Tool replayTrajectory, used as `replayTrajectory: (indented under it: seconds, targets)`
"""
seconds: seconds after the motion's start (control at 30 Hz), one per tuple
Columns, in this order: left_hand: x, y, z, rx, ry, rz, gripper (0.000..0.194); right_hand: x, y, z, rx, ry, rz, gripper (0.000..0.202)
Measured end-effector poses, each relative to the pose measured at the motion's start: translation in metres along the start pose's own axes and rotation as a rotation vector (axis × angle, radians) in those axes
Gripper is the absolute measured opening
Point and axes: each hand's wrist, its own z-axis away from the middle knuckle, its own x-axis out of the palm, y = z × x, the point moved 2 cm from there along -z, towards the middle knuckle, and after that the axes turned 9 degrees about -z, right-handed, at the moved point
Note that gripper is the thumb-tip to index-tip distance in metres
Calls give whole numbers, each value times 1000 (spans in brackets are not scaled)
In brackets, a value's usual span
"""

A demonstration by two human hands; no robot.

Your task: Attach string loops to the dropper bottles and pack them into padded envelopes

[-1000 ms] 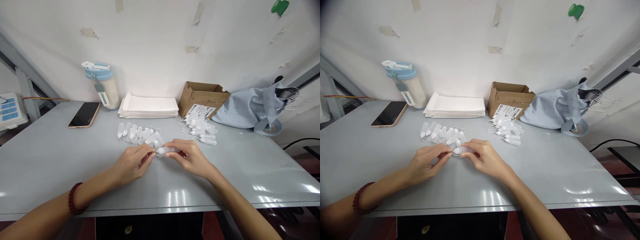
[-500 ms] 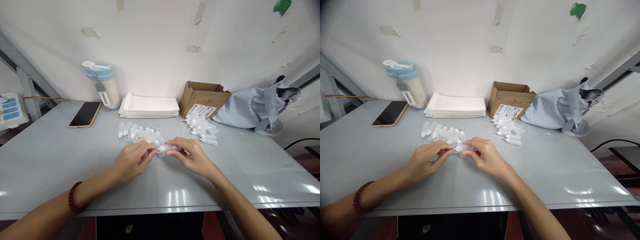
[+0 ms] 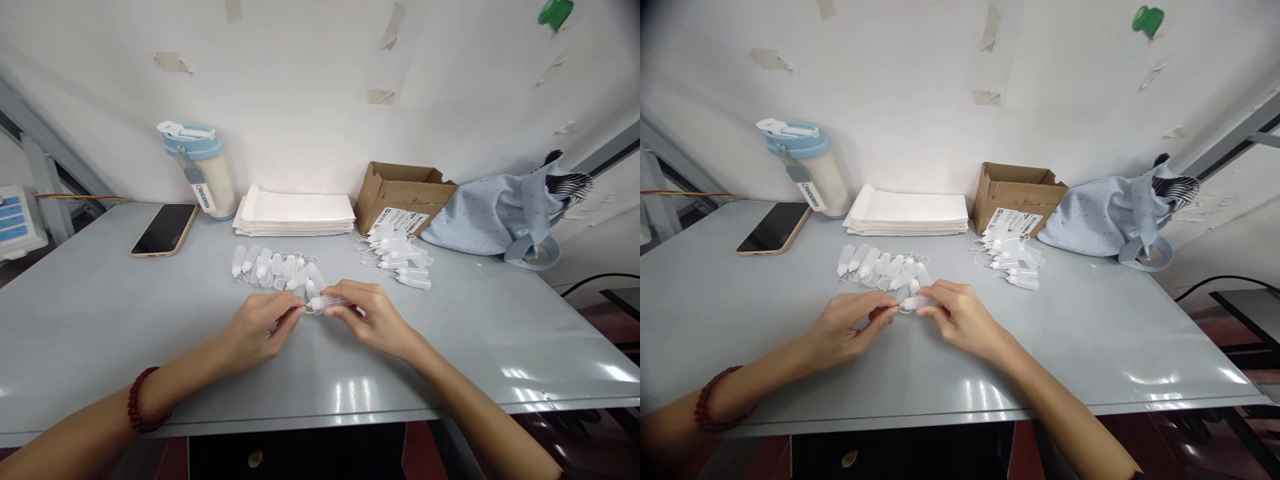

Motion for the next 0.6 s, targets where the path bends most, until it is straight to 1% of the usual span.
replayTrajectory:
  seconds: [0.3, 0.43, 0.53, 0.6]
  targets:
    - [1, 0, -1, -15, -11, 2, 13, 2, 2, -2, 11, 8, -23, 17]
    - [-3, 0, -3, -34, -8, -22, 11, 1, 1, -2, 87, 16, -76, 18]
    - [-11, 0, -6, 5, 34, -47, 7, -1, -1, -2, 152, 22, -139, 19]
    - [-15, -1, -7, 27, 63, -55, 12, -3, -2, -3, 181, 33, -176, 20]
